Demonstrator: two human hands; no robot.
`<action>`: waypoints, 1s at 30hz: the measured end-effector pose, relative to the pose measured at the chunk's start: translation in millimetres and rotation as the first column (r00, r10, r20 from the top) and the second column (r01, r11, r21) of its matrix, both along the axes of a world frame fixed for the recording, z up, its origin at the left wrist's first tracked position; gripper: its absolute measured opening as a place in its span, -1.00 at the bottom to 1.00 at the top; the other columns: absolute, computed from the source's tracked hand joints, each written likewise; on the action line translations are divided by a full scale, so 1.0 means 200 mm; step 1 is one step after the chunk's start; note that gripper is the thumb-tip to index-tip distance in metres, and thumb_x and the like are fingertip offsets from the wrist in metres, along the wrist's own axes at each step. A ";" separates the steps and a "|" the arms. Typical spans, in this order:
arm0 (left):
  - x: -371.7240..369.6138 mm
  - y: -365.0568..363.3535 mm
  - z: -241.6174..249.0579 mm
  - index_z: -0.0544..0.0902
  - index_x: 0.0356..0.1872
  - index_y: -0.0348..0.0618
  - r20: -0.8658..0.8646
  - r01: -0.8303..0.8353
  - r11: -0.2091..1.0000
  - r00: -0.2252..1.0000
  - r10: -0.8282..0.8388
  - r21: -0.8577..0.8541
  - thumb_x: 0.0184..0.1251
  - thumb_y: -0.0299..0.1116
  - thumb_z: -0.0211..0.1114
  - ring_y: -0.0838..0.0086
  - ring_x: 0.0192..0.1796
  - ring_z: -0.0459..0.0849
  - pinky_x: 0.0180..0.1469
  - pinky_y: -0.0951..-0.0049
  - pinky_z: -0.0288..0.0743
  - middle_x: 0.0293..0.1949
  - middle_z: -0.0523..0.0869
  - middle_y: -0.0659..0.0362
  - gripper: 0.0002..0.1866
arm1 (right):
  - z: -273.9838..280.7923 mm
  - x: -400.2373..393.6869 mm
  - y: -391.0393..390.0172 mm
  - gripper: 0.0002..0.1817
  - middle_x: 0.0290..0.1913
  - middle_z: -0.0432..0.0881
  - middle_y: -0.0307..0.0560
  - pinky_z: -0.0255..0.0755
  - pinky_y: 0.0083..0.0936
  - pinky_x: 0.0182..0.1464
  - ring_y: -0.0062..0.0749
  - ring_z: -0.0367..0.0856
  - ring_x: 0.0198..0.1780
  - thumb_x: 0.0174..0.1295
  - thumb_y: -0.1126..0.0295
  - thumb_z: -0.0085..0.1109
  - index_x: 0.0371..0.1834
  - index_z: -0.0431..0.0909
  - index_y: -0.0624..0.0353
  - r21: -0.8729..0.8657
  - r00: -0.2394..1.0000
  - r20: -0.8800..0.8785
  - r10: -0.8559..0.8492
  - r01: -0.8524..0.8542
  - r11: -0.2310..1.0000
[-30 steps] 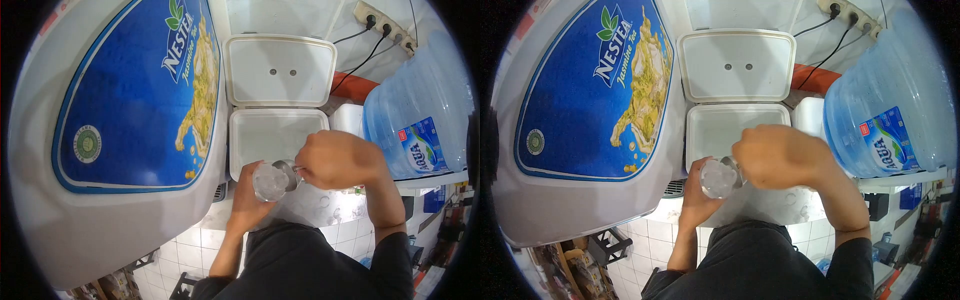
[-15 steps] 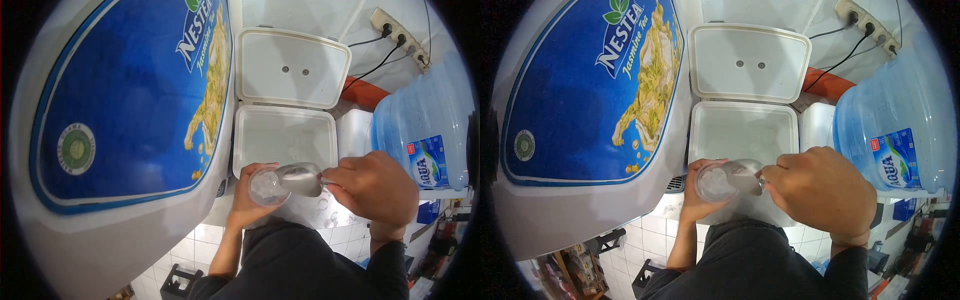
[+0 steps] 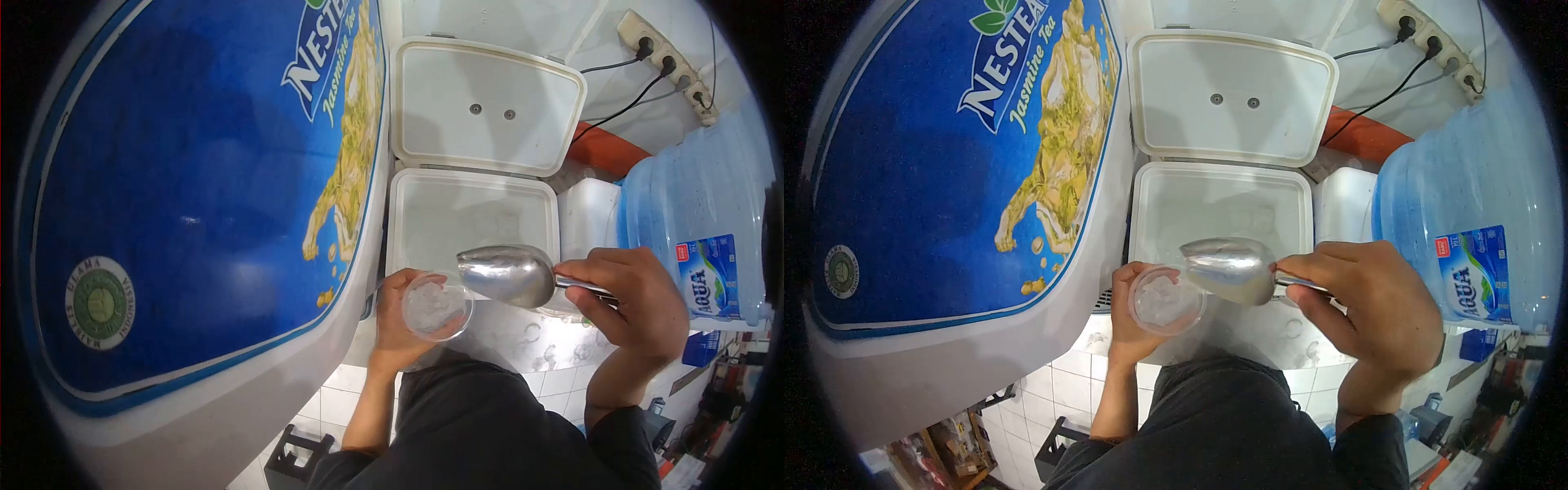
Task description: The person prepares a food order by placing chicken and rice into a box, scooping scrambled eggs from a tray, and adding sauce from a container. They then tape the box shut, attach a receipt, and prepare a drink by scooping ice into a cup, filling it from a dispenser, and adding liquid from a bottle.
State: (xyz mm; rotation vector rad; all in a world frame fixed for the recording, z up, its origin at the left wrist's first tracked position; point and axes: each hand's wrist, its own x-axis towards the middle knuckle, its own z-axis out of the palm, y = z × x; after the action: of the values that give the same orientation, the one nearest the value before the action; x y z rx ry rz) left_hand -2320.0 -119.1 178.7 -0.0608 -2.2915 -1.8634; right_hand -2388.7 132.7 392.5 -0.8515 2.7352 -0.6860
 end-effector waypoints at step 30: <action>-0.10 0.00 0.03 0.21 0.38 -0.20 0.025 0.058 0.992 0.998 -0.055 -0.113 -0.09 -0.48 0.69 0.08 0.35 0.59 0.41 0.13 0.41 0.15 0.64 -0.06 0.00 | -1.14 -0.39 0.03 -0.84 -0.16 0.74 0.28 0.62 -0.03 0.00 0.15 0.74 -0.06 0.27 0.45 0.22 -0.20 0.71 0.31 0.446 0.970 0.066 -0.234 0.181 0.877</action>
State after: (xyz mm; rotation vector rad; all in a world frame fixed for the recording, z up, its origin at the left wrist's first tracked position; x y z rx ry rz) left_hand -2340.9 -119.5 184.4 -0.1230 -2.4335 -1.7660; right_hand -2465.8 137.7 164.3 -0.4035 2.7299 -0.1253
